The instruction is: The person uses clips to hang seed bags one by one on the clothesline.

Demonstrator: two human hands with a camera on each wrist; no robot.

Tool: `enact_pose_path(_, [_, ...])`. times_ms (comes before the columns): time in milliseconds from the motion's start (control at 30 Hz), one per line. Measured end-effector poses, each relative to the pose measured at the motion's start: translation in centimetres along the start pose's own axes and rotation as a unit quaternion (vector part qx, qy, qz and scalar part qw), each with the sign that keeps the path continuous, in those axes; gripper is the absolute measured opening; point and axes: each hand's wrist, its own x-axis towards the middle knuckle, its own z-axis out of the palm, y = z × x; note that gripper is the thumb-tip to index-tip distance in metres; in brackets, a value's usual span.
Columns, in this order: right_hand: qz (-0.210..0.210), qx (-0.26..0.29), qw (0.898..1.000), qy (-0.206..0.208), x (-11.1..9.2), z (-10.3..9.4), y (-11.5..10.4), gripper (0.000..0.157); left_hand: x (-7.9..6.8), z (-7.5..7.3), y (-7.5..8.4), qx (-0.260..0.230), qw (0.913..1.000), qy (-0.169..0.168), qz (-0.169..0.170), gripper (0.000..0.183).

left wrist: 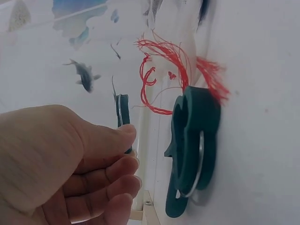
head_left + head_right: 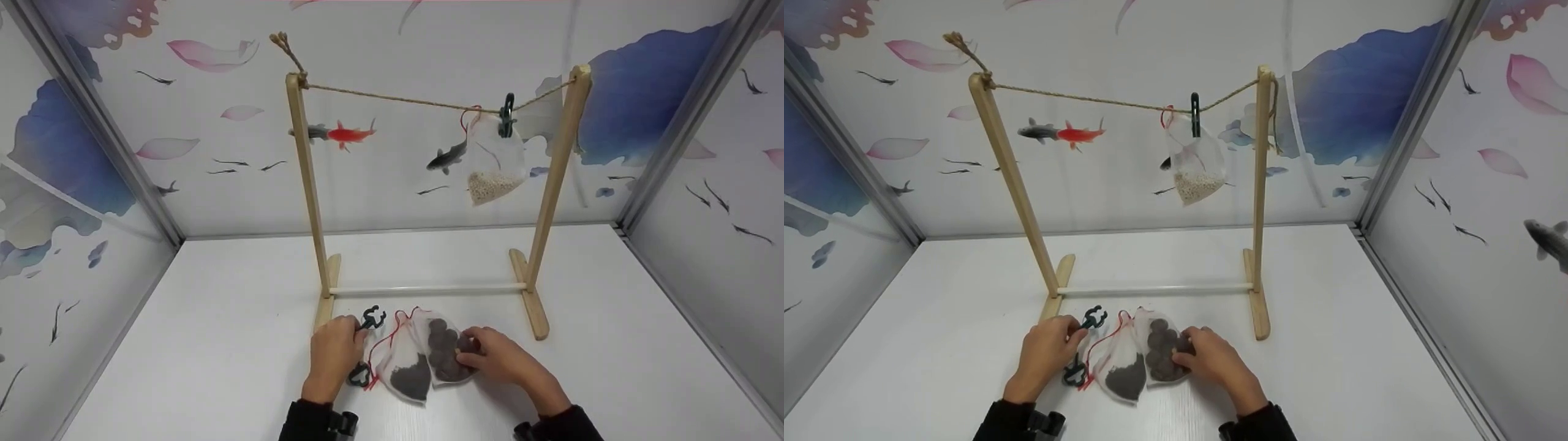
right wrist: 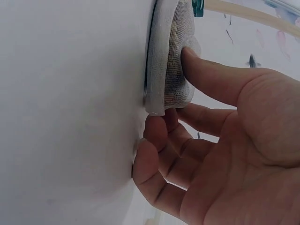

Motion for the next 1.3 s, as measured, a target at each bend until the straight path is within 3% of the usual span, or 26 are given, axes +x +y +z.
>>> enact_pose_path(133, [-0.001,0.014,1.000,0.001,-0.08,-0.02,0.07,0.028,-0.01,0.12,-0.06,-0.001,0.9999,-0.010,-0.002,0.023])
enact_pose_path(300, [-0.031,0.017,0.999,-0.006,-0.24,-0.12,0.15,0.020,-0.03,0.02,-0.01,-0.007,0.9999,-0.011,-0.001,0.023])
enact_pose_path(567, [-0.043,-0.005,0.999,-0.018,-0.38,-0.21,-0.01,0.039,-0.06,-0.12,0.02,-0.009,0.9999,-0.014,0.003,0.022])
enact_pose_path(800, [-0.051,0.011,0.999,-0.015,-0.24,-0.10,-0.04,0.027,-0.12,-0.03,-0.15,-0.012,0.9998,-0.012,0.005,0.022])
enact_pose_path(1067, [-0.009,0.021,1.000,-0.020,-0.21,0.07,-0.29,0.058,-0.18,0.09,-0.25,-0.011,0.9999,-0.009,0.005,0.022])
enact_pose_path(1300, [-0.024,0.002,0.999,-0.021,-0.22,0.15,-0.30,0.023,-0.11,0.14,-0.28,-0.009,0.9999,-0.009,0.006,0.022])
